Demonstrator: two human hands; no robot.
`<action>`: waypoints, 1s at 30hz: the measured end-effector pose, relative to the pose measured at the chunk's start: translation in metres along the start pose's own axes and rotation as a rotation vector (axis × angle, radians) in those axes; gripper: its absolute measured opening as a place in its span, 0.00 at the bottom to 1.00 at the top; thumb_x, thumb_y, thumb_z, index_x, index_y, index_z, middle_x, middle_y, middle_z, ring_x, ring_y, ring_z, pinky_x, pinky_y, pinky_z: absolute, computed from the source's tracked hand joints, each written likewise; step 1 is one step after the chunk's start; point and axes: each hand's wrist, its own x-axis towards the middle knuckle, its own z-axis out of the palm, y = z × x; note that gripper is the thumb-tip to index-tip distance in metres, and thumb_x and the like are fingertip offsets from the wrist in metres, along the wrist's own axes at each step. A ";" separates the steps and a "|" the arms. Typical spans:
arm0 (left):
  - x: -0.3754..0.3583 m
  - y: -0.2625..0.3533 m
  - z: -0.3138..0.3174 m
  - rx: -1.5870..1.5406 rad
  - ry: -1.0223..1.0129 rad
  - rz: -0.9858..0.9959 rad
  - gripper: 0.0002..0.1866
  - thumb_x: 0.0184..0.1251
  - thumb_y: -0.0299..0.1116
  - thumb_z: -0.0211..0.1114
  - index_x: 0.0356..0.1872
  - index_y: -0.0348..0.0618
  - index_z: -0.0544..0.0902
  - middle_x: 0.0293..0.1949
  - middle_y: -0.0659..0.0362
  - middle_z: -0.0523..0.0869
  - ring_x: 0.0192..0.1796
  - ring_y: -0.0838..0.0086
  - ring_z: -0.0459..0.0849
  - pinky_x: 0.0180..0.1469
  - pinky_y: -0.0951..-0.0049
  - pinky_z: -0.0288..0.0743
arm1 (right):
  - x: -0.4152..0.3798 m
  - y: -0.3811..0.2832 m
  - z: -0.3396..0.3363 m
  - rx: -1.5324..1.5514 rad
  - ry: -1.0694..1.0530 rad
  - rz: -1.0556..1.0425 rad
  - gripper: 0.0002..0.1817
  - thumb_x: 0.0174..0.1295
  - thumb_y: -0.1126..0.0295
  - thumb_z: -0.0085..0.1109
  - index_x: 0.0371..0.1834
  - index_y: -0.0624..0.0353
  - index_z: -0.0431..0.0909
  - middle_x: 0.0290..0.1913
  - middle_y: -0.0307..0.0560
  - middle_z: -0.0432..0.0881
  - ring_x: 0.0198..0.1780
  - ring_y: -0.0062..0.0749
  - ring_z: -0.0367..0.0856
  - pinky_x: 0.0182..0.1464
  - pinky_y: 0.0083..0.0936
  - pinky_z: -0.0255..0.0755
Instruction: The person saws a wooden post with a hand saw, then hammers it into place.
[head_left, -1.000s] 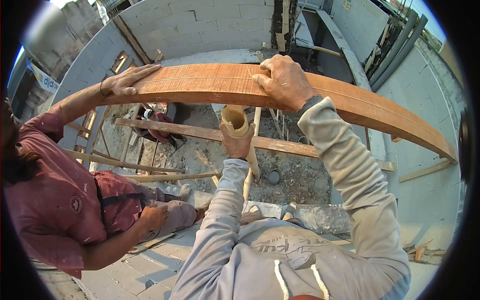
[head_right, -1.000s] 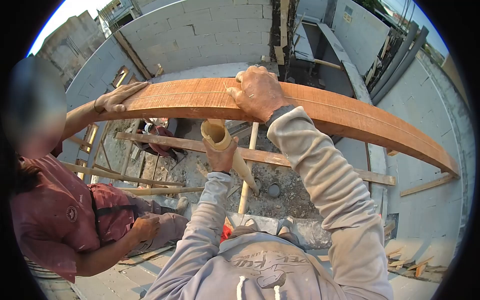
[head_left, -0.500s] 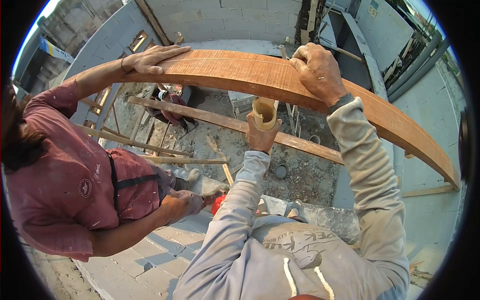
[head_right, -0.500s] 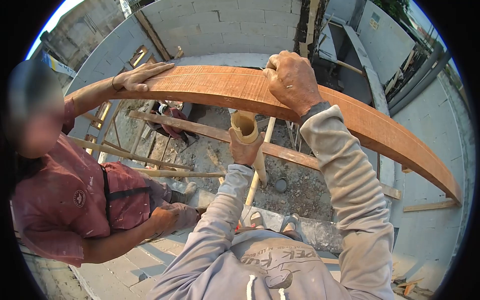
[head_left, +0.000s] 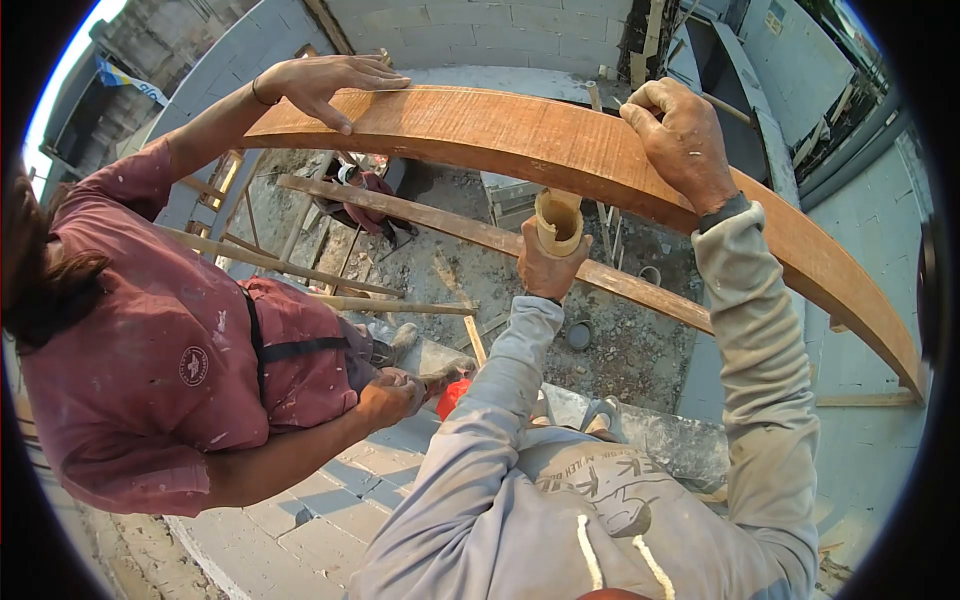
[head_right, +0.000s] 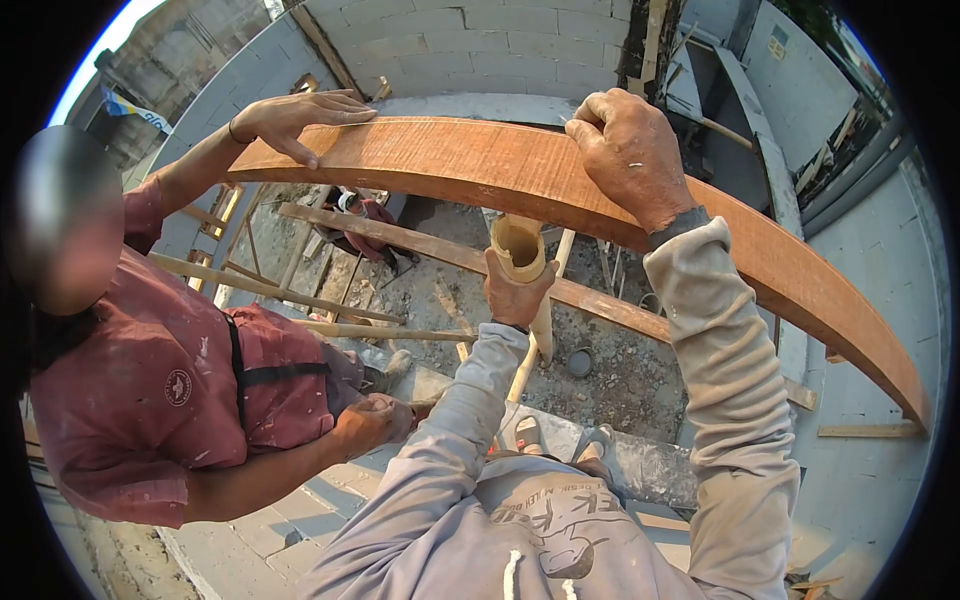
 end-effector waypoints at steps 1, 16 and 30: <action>0.000 0.000 -0.001 0.001 0.002 -0.001 0.38 0.46 0.42 0.80 0.55 0.46 0.66 0.46 0.50 0.84 0.48 0.56 0.86 0.49 0.57 0.79 | 0.001 -0.001 0.000 0.012 -0.003 0.012 0.09 0.61 0.67 0.63 0.31 0.63 0.82 0.33 0.48 0.82 0.35 0.39 0.81 0.42 0.33 0.76; 0.007 0.005 -0.006 -0.022 0.022 0.050 0.37 0.45 0.44 0.80 0.50 0.42 0.65 0.43 0.50 0.85 0.45 0.56 0.86 0.49 0.59 0.79 | 0.001 0.006 0.001 0.058 0.012 0.061 0.15 0.65 0.60 0.60 0.37 0.63 0.85 0.35 0.51 0.83 0.37 0.39 0.84 0.43 0.32 0.77; 0.015 0.002 -0.003 -0.078 0.009 0.107 0.35 0.45 0.41 0.80 0.49 0.40 0.66 0.42 0.50 0.84 0.44 0.61 0.87 0.46 0.61 0.81 | 0.011 0.001 0.012 -0.113 -0.003 -0.031 0.10 0.61 0.65 0.64 0.34 0.63 0.84 0.31 0.47 0.81 0.34 0.36 0.81 0.40 0.31 0.75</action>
